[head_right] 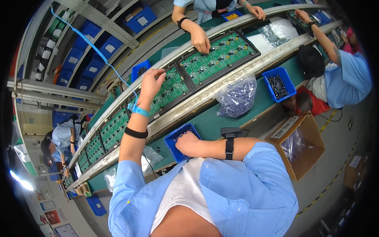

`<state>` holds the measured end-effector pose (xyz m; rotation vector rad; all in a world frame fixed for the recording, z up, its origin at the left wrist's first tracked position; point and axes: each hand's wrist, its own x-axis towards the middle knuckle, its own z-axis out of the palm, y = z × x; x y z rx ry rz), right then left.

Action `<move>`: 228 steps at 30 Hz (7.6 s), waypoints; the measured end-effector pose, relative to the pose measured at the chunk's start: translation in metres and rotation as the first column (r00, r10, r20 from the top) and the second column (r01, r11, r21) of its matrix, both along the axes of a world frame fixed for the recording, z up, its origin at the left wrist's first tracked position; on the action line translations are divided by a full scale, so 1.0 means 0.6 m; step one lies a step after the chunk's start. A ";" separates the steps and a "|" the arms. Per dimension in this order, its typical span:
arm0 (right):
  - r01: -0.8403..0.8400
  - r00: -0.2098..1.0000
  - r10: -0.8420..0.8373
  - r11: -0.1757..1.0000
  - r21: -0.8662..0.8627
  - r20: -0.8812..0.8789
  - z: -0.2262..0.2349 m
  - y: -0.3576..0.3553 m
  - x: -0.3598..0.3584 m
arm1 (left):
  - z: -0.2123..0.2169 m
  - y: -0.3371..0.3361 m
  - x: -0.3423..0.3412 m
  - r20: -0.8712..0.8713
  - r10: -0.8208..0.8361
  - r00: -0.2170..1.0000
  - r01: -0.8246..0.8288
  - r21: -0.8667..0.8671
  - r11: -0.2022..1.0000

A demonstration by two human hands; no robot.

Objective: The person picks up capacitors from a blue bin and inserts them into a circuit board by hand, repeating this process for several components.

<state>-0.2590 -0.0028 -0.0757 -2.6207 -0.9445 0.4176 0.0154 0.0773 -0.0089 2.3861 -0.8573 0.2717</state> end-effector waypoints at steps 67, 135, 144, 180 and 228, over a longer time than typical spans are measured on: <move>0.395 0.819 -0.434 0.901 0.181 0.374 0.067 -0.292 0.346 | -0.070 -0.010 -0.447 -0.280 -0.030 0.960 0.074 0.146 0.987; 0.065 0.997 -0.073 0.979 0.191 0.037 -0.007 -0.069 -0.014 | -0.040 0.011 -0.030 -0.422 0.059 0.905 -0.173 -0.239 0.955; 0.106 0.994 -0.105 0.975 0.196 -0.018 -0.007 -0.055 -0.009 | -0.059 0.002 0.033 -0.096 0.098 0.991 -0.088 0.106 0.991; 0.121 0.991 -0.129 0.977 0.174 0.035 -0.009 -0.021 -0.005 | -0.062 -0.031 0.048 0.121 0.008 0.993 -0.033 0.206 0.978; 0.789 0.605 0.012 0.122 0.601 -0.796 0.064 -0.274 0.219 | -0.101 -0.008 -0.461 -0.297 -0.100 0.950 0.225 0.425 0.877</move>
